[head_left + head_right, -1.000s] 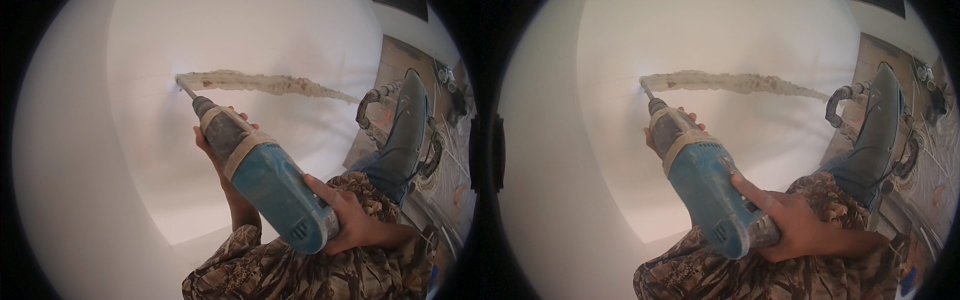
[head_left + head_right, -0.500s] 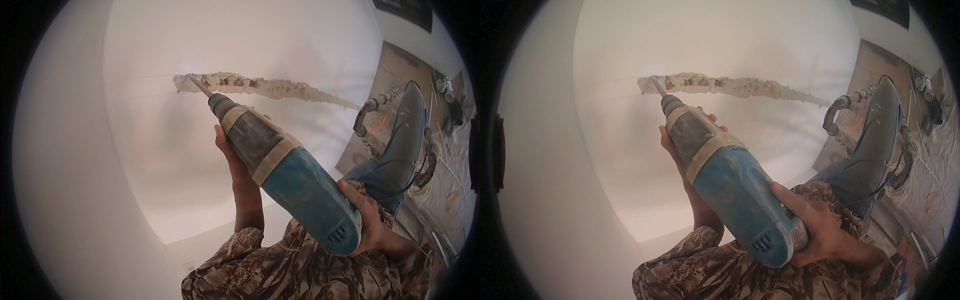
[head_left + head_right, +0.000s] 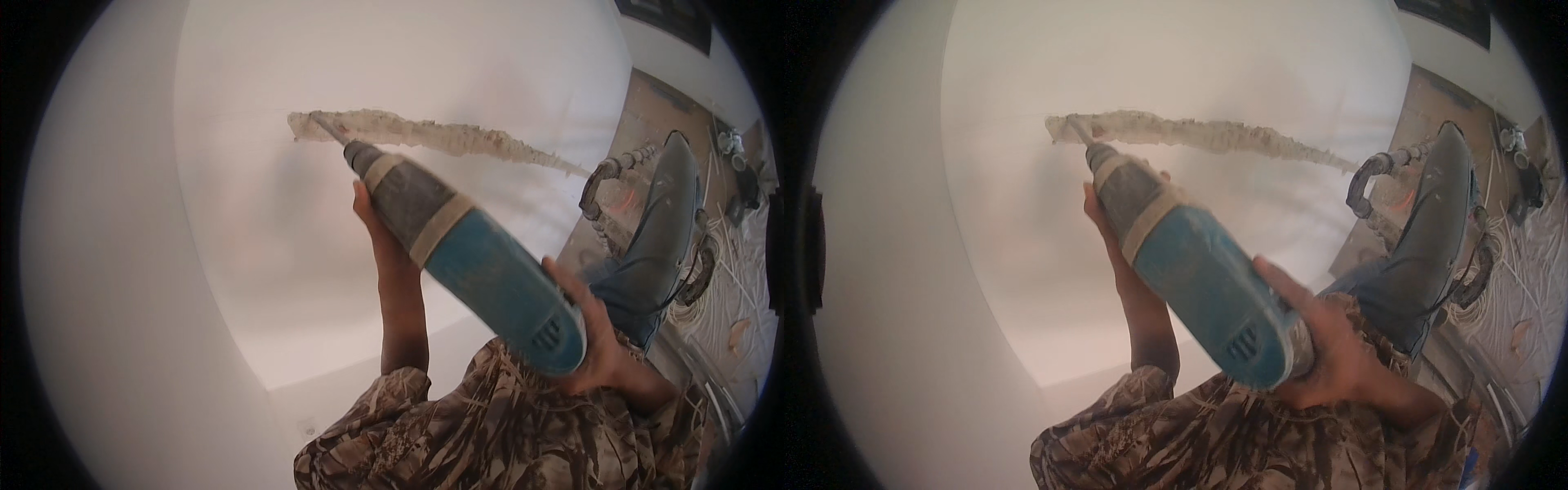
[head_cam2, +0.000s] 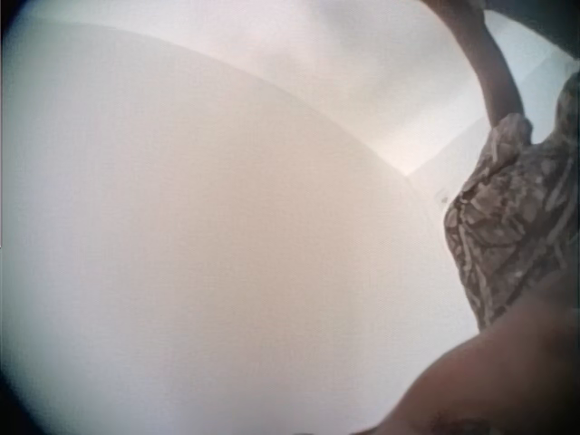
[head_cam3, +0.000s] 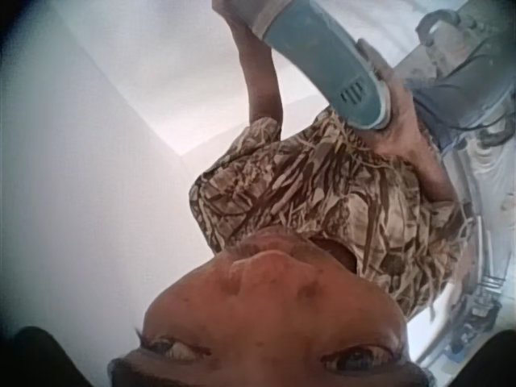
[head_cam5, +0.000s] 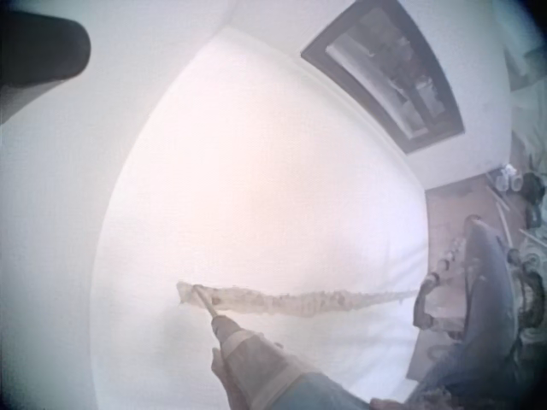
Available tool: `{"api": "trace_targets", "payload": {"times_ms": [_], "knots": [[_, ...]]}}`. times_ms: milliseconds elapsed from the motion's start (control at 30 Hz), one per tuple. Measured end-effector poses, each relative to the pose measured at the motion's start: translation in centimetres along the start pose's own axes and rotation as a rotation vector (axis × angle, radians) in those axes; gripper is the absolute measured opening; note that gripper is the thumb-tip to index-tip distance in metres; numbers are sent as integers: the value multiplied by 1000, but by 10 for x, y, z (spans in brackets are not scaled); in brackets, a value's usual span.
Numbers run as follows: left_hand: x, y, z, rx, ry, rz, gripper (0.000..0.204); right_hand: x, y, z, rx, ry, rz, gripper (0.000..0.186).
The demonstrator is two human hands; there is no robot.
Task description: The person uses a rotary hammer to drill and chip a narrow trench into a white ceiling.
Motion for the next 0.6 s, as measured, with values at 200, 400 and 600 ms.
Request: {"api": "trace_targets", "payload": {"times_ms": [200, 400, 600], "knots": [[-2, -34, -8, 36, -123, 133, 75, -17, -32, 2, 102, -62, 17, 118], [-5, -54, -16, 75, -315, 93, 83, -31, -36, -3, 120, -69, 36, 119], [16, -43, -16, 117, -500, 187, 90, -57, -23, -15, 172, -139, 91, 120]]}}
Point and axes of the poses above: each hand's wrist, its own y-axis towards the middle knuckle, its own x-axis out of the back of the hand, z = x × y, the point moved 10 cm from there along y, towards the middle knuckle, and after that the axes turned 10 degrees about -x, right-handed, at the moved point
